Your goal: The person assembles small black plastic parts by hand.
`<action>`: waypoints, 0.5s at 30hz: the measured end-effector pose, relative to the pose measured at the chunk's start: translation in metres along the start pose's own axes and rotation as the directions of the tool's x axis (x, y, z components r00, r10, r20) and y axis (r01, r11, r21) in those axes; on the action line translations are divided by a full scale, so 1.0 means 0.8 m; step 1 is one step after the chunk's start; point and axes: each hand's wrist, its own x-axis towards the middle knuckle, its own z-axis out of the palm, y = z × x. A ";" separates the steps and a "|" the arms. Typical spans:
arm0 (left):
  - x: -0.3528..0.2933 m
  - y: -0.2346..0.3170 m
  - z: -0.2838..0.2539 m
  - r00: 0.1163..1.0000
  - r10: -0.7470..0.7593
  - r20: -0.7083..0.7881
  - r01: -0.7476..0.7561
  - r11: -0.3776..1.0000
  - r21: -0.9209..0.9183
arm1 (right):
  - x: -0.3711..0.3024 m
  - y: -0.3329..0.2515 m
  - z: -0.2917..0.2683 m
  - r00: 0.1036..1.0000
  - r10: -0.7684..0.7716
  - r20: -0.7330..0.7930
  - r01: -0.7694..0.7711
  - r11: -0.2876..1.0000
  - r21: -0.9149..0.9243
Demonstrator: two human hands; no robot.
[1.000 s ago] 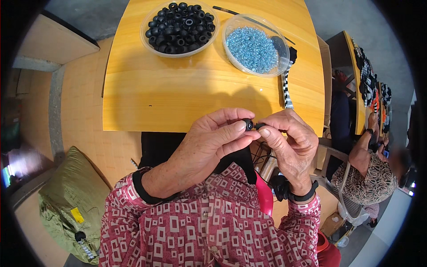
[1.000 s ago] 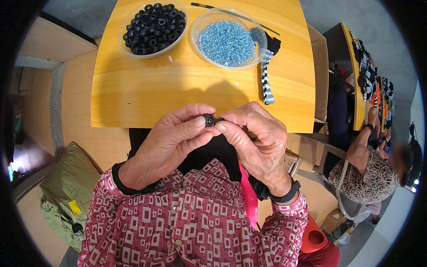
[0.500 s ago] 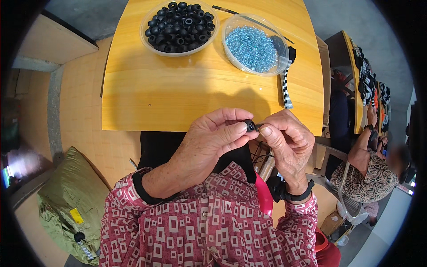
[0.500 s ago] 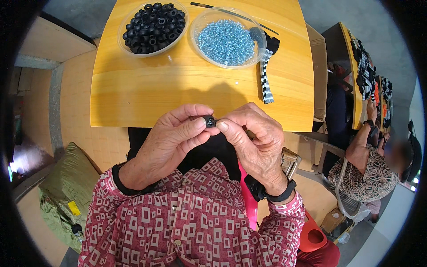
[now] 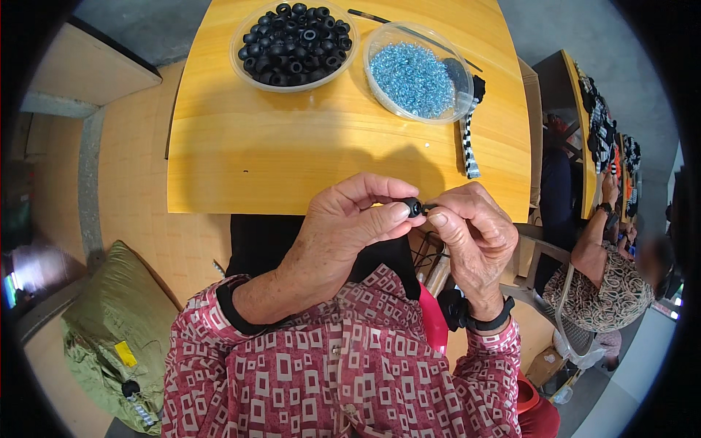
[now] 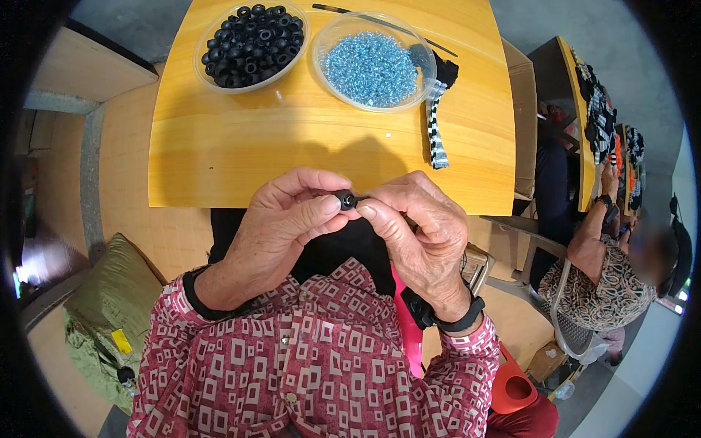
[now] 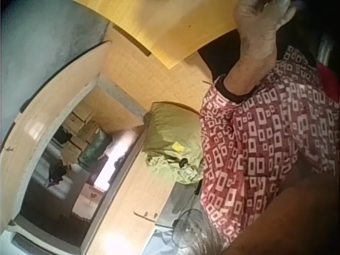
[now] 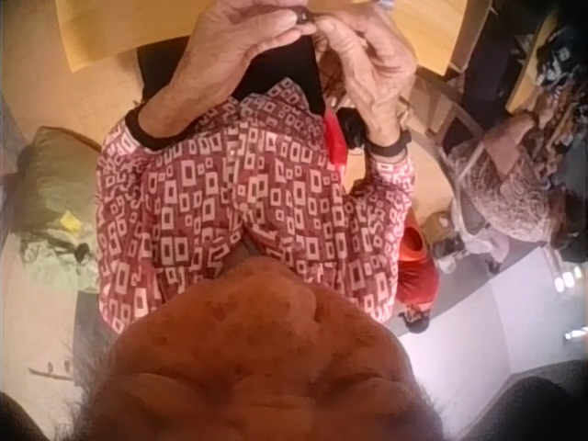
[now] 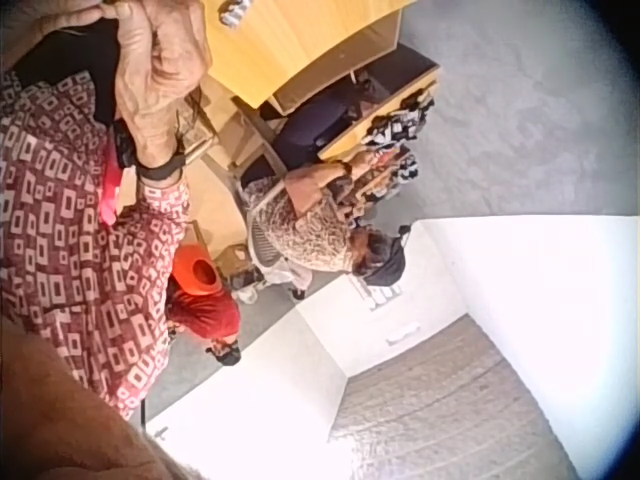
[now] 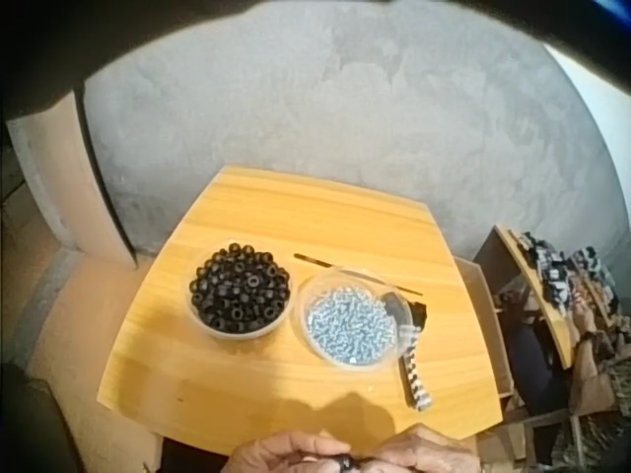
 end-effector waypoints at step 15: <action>0.003 -0.004 -0.003 0.997 0.070 -0.029 -0.063 0.980 0.187 | -0.002 -0.005 0.010 0.990 -0.138 -0.018 0.126 0.947 -0.294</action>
